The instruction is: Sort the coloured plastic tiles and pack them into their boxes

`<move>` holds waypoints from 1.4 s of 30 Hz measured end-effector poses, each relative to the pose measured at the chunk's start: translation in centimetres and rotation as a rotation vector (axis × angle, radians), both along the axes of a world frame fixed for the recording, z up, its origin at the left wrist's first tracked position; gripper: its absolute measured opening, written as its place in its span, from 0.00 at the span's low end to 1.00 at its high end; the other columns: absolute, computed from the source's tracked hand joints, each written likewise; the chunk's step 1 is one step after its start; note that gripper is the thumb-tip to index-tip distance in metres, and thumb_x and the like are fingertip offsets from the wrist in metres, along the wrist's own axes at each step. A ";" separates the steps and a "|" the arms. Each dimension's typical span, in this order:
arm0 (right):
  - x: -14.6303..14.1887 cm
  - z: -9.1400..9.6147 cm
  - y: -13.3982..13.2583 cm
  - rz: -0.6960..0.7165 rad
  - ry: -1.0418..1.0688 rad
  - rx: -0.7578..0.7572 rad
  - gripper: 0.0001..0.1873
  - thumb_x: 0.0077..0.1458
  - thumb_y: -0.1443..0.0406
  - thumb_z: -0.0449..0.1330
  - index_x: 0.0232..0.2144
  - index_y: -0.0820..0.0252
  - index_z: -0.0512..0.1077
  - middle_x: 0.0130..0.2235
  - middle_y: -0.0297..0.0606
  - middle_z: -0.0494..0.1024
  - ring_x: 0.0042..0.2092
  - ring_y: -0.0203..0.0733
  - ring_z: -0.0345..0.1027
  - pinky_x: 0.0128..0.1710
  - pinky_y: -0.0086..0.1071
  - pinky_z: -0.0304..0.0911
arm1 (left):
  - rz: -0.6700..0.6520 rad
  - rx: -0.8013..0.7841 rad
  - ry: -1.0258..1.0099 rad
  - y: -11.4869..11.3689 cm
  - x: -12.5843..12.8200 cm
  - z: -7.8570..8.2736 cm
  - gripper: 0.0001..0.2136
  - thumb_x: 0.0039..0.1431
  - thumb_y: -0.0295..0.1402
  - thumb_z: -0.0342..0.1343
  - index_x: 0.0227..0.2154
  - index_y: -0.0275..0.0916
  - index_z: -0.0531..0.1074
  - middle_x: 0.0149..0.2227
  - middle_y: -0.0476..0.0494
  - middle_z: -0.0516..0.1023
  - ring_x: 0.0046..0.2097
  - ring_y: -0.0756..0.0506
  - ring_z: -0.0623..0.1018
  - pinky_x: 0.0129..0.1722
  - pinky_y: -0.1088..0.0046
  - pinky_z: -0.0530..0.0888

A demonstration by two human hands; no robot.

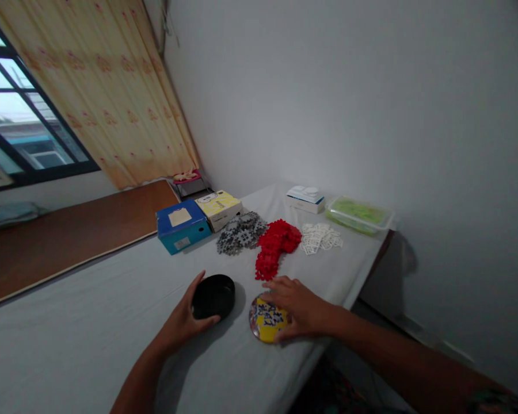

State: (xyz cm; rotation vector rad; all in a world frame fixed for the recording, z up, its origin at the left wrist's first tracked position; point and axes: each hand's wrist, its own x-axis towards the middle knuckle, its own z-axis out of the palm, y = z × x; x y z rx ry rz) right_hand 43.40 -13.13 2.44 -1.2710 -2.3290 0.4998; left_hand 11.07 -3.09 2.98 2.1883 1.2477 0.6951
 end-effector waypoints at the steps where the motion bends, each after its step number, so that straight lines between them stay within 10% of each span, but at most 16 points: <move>1: 1.5 0.3 0.1 -0.077 0.048 0.070 0.36 0.49 0.44 0.63 0.59 0.45 0.66 0.63 0.41 0.64 0.63 0.57 0.54 0.60 0.55 0.53 | 0.005 0.011 -0.005 0.0 0.0 -0.2 0.48 0.44 0.41 0.68 0.67 0.41 0.51 0.65 0.31 0.61 0.64 0.31 0.65 0.62 0.48 0.63; 8: 22.7 -0.5 2.0 -1.197 0.186 0.737 0.30 0.62 0.51 0.45 0.61 0.59 0.61 0.62 0.51 0.62 0.65 0.57 0.50 0.63 0.59 0.44 | 0.015 0.036 0.008 0.4 0.2 -1.0 0.47 0.45 0.41 0.67 0.67 0.41 0.50 0.65 0.32 0.62 0.63 0.31 0.67 0.61 0.49 0.65; 14: 33.5 -5.6 5.4 -1.425 0.286 0.503 0.39 0.59 0.45 0.41 0.57 0.71 0.63 0.61 0.62 0.61 0.65 0.59 0.52 0.62 0.55 0.49 | 0.016 0.057 0.016 0.7 0.2 -1.8 0.46 0.47 0.41 0.65 0.67 0.41 0.50 0.64 0.34 0.63 0.63 0.33 0.67 0.61 0.51 0.67; 23: 31.5 -3.8 5.4 -1.443 0.107 0.653 0.37 0.60 0.48 0.44 0.58 0.71 0.63 0.64 0.62 0.58 0.65 0.65 0.47 0.60 0.61 0.47 | 0.025 0.025 0.066 0.6 0.2 -2.0 0.45 0.50 0.43 0.63 0.68 0.42 0.46 0.66 0.33 0.60 0.63 0.33 0.67 0.61 0.49 0.65; 26: 26.9 -3.0 4.9 -1.150 -0.032 0.746 0.31 0.61 0.51 0.49 0.61 0.62 0.61 0.65 0.53 0.59 0.65 0.59 0.49 0.61 0.57 0.49 | 0.023 0.026 0.051 0.5 0.4 -1.8 0.46 0.49 0.43 0.64 0.68 0.40 0.48 0.65 0.32 0.61 0.62 0.32 0.67 0.61 0.50 0.66; 30: 19.7 -3.3 6.5 -0.719 -0.262 0.326 0.44 0.52 0.40 0.56 0.63 0.57 0.60 0.67 0.51 0.56 0.66 0.61 0.48 0.62 0.53 0.49 | 0.011 0.026 0.025 0.3 0.7 -1.4 0.46 0.47 0.43 0.65 0.67 0.39 0.50 0.63 0.31 0.64 0.62 0.31 0.68 0.60 0.49 0.67; 34: 16.2 -3.4 9.0 -0.708 -0.385 0.110 0.58 0.43 0.32 0.55 0.68 0.53 0.52 0.70 0.52 0.45 0.69 0.68 0.36 0.62 0.61 0.42 | -0.001 0.017 0.025 0.1 0.8 -1.3 0.47 0.47 0.41 0.66 0.68 0.41 0.49 0.64 0.32 0.62 0.63 0.31 0.66 0.61 0.48 0.65; 42: 18.1 -3.0 11.4 -0.733 -0.410 -0.049 0.47 0.48 0.35 0.53 0.66 0.44 0.56 0.69 0.47 0.50 0.66 0.71 0.45 0.56 0.66 0.49 | -0.038 0.020 0.007 0.2 0.5 -1.8 0.46 0.48 0.41 0.65 0.67 0.39 0.49 0.65 0.31 0.60 0.64 0.32 0.65 0.61 0.50 0.65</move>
